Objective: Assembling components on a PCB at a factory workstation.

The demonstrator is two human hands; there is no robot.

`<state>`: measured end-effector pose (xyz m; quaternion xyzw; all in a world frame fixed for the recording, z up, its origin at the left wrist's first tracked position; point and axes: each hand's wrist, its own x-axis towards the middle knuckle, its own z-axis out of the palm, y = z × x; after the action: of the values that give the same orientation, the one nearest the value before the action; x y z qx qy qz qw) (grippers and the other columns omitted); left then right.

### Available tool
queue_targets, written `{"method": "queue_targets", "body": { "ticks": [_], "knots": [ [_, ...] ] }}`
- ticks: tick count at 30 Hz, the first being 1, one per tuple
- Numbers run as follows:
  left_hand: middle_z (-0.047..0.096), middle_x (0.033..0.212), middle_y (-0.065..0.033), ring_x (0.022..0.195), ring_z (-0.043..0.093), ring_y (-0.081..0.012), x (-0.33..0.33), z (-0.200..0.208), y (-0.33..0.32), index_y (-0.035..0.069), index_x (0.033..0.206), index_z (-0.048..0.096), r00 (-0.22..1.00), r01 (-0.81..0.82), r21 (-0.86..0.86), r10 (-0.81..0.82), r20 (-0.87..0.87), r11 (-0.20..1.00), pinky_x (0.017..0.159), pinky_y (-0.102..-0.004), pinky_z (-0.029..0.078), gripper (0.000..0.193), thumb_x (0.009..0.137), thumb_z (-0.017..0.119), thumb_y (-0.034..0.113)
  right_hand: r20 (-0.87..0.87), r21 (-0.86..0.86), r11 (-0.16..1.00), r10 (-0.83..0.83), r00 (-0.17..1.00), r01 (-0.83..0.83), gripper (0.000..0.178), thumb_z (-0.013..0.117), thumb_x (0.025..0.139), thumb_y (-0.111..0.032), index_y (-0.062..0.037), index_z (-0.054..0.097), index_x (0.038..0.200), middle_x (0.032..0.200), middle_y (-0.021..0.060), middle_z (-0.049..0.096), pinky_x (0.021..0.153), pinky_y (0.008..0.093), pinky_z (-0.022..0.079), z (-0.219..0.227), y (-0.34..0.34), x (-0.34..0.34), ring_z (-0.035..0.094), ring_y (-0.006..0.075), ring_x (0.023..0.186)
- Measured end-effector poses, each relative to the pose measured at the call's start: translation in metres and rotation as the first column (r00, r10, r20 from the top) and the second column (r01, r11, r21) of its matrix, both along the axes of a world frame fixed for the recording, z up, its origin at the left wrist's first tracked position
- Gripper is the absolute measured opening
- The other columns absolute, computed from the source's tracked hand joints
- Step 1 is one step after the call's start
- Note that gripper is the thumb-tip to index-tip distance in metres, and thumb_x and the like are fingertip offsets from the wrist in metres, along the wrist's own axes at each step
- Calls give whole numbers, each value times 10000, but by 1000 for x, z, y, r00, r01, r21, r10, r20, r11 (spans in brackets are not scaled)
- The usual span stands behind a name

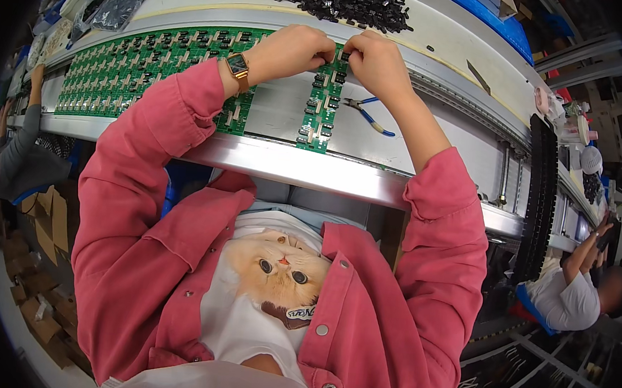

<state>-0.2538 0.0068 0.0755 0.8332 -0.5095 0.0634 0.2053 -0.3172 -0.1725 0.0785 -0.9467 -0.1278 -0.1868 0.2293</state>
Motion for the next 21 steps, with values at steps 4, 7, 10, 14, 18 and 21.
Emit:
{"method": "queue_targets", "body": {
  "ticks": [4, 7, 10, 14, 18, 21],
  "knots": [
    [653, 784, -61, 640, 576, -254, 0, 0, 0, 56, 773, 654, 1000, 11, -4, -11, 16, 1000, 631, -329, 467, 67, 714, 623, 70, 16, -6, 1000, 10, 1000, -10, 111, 553, 726, -34, -36, 660, 759, 769, 66, 616, 634, 324, 461, -2, -3, -1, 555, 246, 646],
    [652, 788, -56, 645, 579, -254, 0, -1, 0, 56, 773, 655, 1000, 7, -2, -7, 30, 1000, 633, -331, 467, 66, 716, 624, 71, 8, -6, 1000, 7, 1000, -7, 111, 553, 728, -32, -35, 660, 756, 767, 64, 613, 634, 323, 460, -2, -3, -3, 552, 245, 646],
    [652, 792, -51, 650, 582, -253, -1, -2, -1, 56, 774, 656, 999, 4, 0, -4, 42, 1000, 635, -332, 468, 66, 718, 625, 71, -2, -6, 1000, 3, 1000, -3, 110, 552, 729, -30, -35, 660, 754, 765, 62, 610, 634, 322, 459, -1, -2, -5, 549, 245, 646],
    [647, 803, -58, 663, 584, -264, -1, 0, -1, 54, 804, 660, 999, 11, 12, -11, 32, 1000, 644, -337, 471, 87, 729, 619, 68, -7, -10, 1000, -20, 1000, 20, 112, 551, 733, -50, -34, 659, 760, 781, 65, 631, 632, 331, 466, 1, -2, -9, 569, 259, 644],
    [642, 822, -65, 674, 583, -272, -5, 9, 8, 49, 827, 659, 998, -4, -33, 5, 56, 999, 651, -344, 471, 100, 740, 614, 64, -81, -46, 991, -129, 988, 125, 151, 565, 747, -91, -40, 645, 865, 778, 95, 649, 629, 352, 476, 9, 7, -18, 599, 279, 662],
    [633, 858, -83, 696, 579, -275, -21, 35, 30, 35, 878, 649, 997, -73, -52, 73, 4, 996, 663, -349, 467, 130, 758, 602, 55, -126, -111, 979, -186, 975, 172, 216, 586, 761, -130, -46, 614, 958, 761, 104, 656, 614, 352, 482, 17, 20, -23, 613, 281, 651]
  ]
}}
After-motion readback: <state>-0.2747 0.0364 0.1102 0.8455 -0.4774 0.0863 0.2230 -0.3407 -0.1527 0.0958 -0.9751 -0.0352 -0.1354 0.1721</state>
